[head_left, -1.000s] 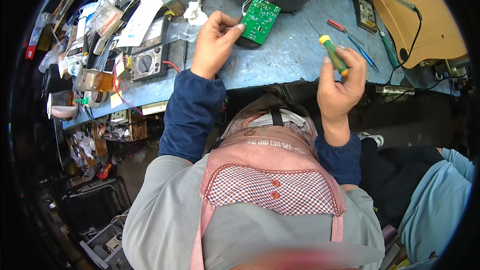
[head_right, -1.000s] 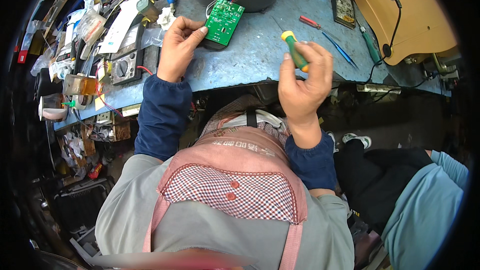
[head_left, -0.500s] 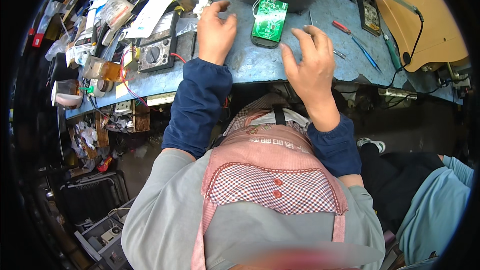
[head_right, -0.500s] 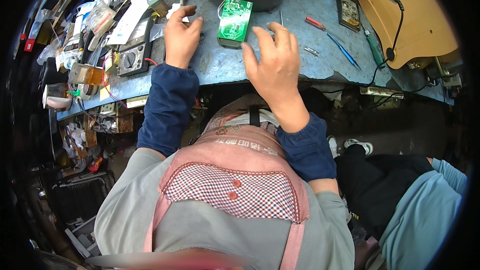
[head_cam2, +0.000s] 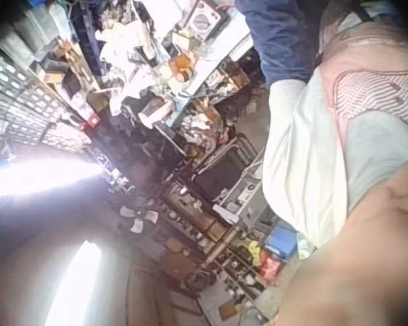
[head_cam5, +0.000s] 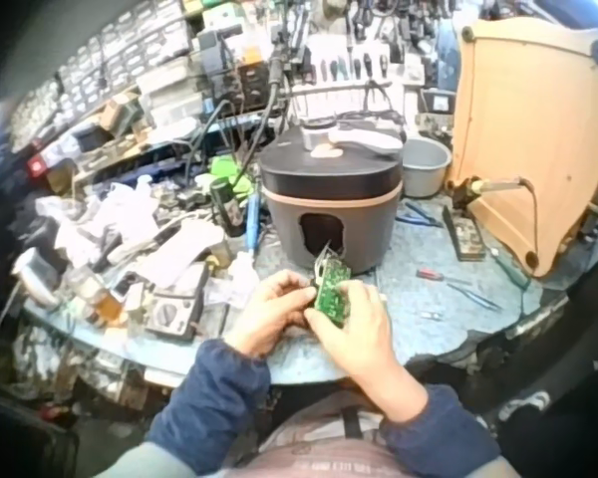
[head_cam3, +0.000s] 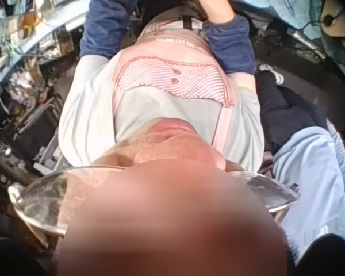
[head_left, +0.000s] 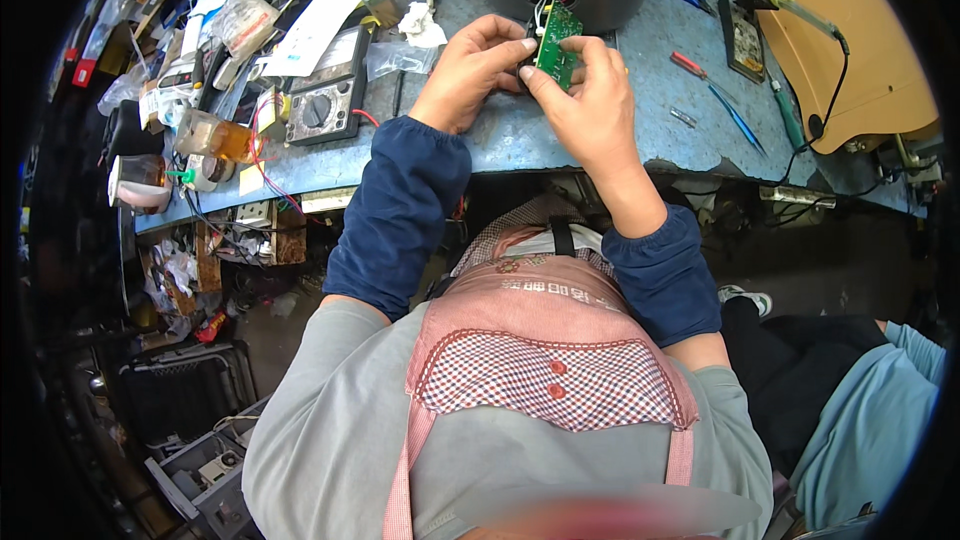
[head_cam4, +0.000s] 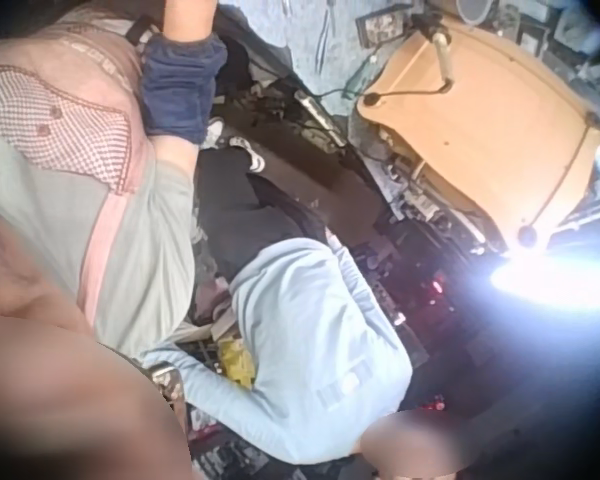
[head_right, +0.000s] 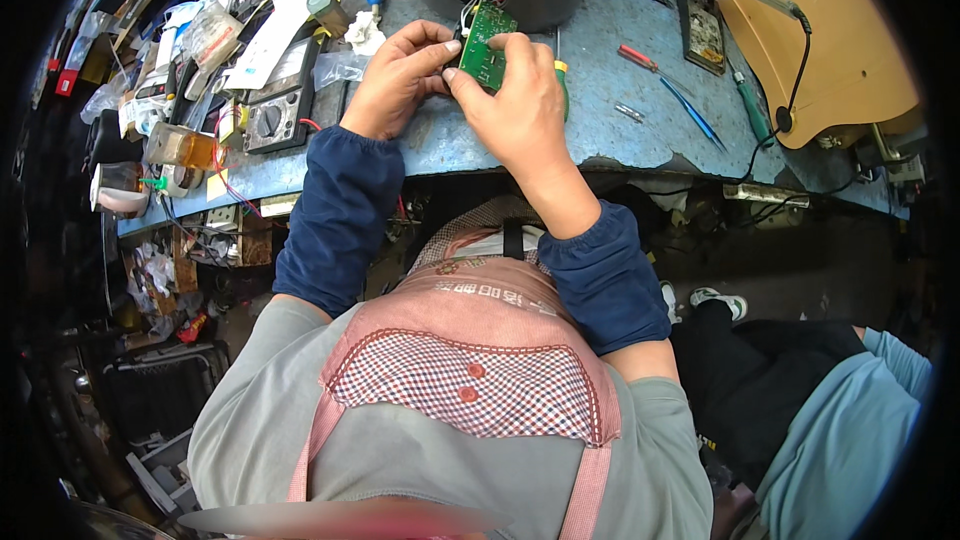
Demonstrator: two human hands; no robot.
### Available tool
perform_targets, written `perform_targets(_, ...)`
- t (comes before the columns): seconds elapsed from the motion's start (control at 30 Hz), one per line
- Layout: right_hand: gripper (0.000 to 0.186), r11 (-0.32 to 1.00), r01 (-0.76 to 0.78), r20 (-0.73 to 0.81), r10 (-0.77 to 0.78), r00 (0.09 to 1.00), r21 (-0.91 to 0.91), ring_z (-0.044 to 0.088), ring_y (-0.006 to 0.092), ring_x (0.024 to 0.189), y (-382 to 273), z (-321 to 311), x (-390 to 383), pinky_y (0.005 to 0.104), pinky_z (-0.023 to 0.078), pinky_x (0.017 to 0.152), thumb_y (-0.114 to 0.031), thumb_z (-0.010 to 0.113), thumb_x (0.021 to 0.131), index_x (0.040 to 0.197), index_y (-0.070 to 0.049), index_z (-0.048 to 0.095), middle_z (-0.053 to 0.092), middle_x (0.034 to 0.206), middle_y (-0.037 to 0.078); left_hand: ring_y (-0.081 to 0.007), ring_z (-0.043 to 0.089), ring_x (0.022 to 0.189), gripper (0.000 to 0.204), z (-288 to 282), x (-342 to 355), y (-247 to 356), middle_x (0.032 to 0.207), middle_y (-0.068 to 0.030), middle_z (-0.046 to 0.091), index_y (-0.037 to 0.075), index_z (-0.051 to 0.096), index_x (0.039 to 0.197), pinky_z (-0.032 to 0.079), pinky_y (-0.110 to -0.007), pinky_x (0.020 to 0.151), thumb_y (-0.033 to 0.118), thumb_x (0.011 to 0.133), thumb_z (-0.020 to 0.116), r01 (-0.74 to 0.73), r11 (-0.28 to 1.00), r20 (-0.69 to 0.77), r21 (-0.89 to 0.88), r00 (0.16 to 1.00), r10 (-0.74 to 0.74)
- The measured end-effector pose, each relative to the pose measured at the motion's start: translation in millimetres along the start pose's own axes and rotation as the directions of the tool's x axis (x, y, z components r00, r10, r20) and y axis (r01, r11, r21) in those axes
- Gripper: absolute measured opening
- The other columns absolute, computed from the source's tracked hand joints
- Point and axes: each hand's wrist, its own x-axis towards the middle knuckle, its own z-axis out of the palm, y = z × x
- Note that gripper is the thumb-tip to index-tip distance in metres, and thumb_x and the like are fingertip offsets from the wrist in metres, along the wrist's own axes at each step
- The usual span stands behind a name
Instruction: The person works at a cluttered electronics workbench, handling a small green circuit board and a digital display module. They use a screwdriver to adjust components on the board, then connect wires to the display module and test it by flipping it over. The person also opens a tool case and retrieves a screwdriver during the process.
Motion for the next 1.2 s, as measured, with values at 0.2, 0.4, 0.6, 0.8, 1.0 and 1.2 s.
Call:
perform_targets(0.2,0.064,0.861,-0.311,0.166,0.266,0.950,0.403,0.073,0.0262,0.098,13,5,14,0.0387,0.061,0.081,-0.041,0.088,0.087,0.123,0.006,0.064,0.069,0.117,0.024,-0.0175,0.075,0.103,0.023,1,5,8,0.114,-0.0051,0.073,0.003,0.065,0.122,0.064,-0.043,0.092,0.021,0.109,0.067,0.196,0.945,0.169,-0.263,0.973,-0.155)
perform_targets(0.4,0.054,0.600,-0.548,0.434,0.340,0.834,0.583,0.071,0.0208,0.097,-2,-16,28,0.0366,0.060,0.084,-0.019,0.079,0.092,0.133,0.006,0.054,0.069,0.114,0.016,-0.0211,0.077,0.105,0.029,-10,16,8,0.117,-0.0085,0.075,0.002,0.063,0.129,0.065,-0.049,0.094,0.015,0.105,0.071,0.234,0.945,0.187,-0.227,0.963,-0.193)
perform_targets(0.6,0.051,0.499,-0.624,0.528,0.337,0.779,0.602,0.070,0.0223,0.102,2,-33,37,0.0382,0.058,0.090,-0.019,0.074,0.095,0.136,0.003,0.055,0.070,0.115,0.013,-0.0273,0.077,0.109,0.030,-28,20,2,0.123,-0.0141,0.075,0.002,0.063,0.130,0.064,-0.053,0.096,0.014,0.104,0.069,0.184,0.935,0.143,-0.303,0.979,-0.146)
perform_targets(0.8,0.048,0.442,-0.629,0.579,0.262,0.772,0.639,0.072,0.0269,0.106,13,-46,41,0.0449,0.061,0.094,-0.012,0.063,0.099,0.143,0.006,0.052,0.071,0.120,0.017,-0.0329,0.076,0.113,0.031,-29,14,3,0.124,-0.0154,0.074,0.000,0.063,0.129,0.065,-0.052,0.095,0.011,0.101,0.069,0.107,0.961,-0.035,-0.253,0.992,-0.120)
perform_targets(1.0,0.049,0.473,-0.620,0.604,0.209,0.769,0.626,0.074,0.0301,0.111,19,-55,44,0.0486,0.062,0.098,-0.009,0.055,0.102,0.147,0.009,0.048,0.070,0.127,0.023,-0.0234,0.077,0.101,0.031,-37,16,5,0.108,-0.0124,0.076,-0.002,0.063,0.128,0.066,-0.041,0.084,0.010,0.099,0.069,-0.061,0.993,-0.270,-0.098,0.962,0.032)
perform_targets(1.2,0.050,0.469,-0.631,0.640,0.166,0.750,0.618,0.074,0.0305,0.112,24,-61,46,0.0495,0.062,0.099,-0.007,0.052,0.102,0.149,0.009,0.045,0.068,0.129,0.024,-0.0133,0.073,0.098,0.028,-40,23,-9,0.107,-0.0090,0.076,-0.004,0.070,0.121,0.060,-0.031,0.085,0.009,0.097,0.073,-0.197,0.947,-0.473,0.254,0.829,0.299)
